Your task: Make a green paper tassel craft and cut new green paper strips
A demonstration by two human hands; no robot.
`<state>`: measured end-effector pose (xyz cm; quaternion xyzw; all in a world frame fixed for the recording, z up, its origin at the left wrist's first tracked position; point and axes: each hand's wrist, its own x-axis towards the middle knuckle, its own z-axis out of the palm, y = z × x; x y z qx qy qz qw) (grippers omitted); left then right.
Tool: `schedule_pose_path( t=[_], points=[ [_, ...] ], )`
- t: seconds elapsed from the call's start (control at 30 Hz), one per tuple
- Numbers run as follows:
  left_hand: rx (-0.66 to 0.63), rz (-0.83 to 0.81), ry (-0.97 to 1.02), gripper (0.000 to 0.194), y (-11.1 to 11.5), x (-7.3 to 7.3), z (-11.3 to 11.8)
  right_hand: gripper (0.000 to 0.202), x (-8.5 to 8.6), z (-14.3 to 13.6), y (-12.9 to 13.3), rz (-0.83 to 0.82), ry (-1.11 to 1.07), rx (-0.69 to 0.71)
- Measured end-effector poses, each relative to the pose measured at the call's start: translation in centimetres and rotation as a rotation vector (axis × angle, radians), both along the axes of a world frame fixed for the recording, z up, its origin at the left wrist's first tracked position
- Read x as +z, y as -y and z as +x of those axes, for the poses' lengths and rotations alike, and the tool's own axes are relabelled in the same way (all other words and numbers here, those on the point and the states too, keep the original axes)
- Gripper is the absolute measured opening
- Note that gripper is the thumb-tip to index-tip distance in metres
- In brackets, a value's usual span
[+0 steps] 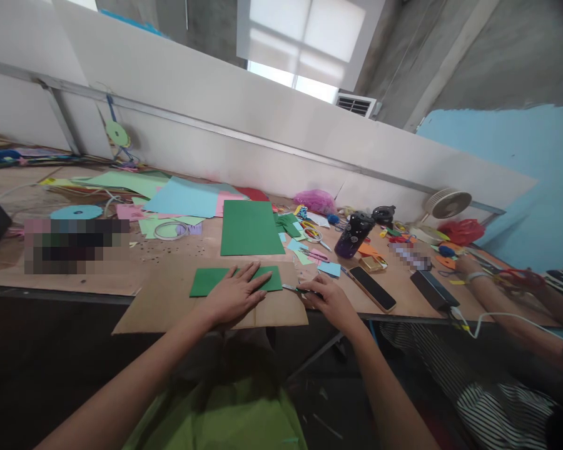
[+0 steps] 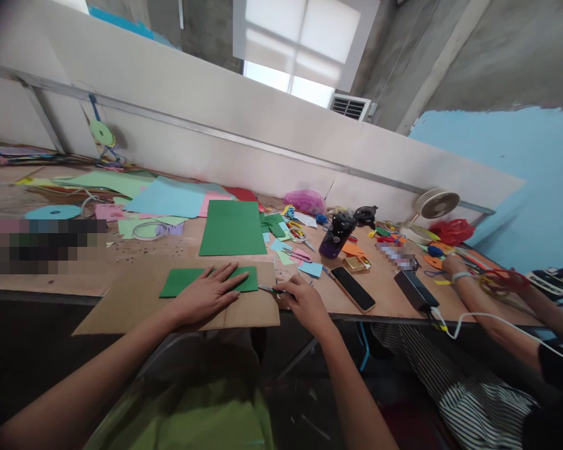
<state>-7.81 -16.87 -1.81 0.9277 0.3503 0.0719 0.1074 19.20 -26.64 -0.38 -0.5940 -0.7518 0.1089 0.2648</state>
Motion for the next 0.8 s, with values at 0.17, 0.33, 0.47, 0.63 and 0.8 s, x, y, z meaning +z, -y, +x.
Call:
schedule_pose_path(
  t=[0.17, 0.33, 0.47, 0.63, 0.8],
  points=[
    [0.005, 0.000, -0.017, 0.056, 0.11, 0.17, 0.04, 0.028, 0.14, -0.25, -0.11, -0.011, -0.009, 0.006],
    [0.004, -0.004, -0.021, 0.056, 0.13, 0.36, 0.09, 0.028, 0.33, -0.25, -0.01, -0.004, 0.004, -0.021],
    [0.004, 0.000, -0.022, 0.055, 0.12, 0.32, 0.07, 0.028, 0.27, 0.03, 0.18, 0.002, 0.026, -0.025],
    [0.010, -0.004, -0.022, 0.056, 0.15, 0.27, 0.13, 0.027, 0.10, -0.09, 0.18, -0.003, 0.022, -0.012],
    [0.001, 0.006, -0.022, 0.056, 0.07, 0.22, 0.13, 0.029, 0.27, -0.57, 0.06, -0.005, 0.008, -0.011]
  ],
)
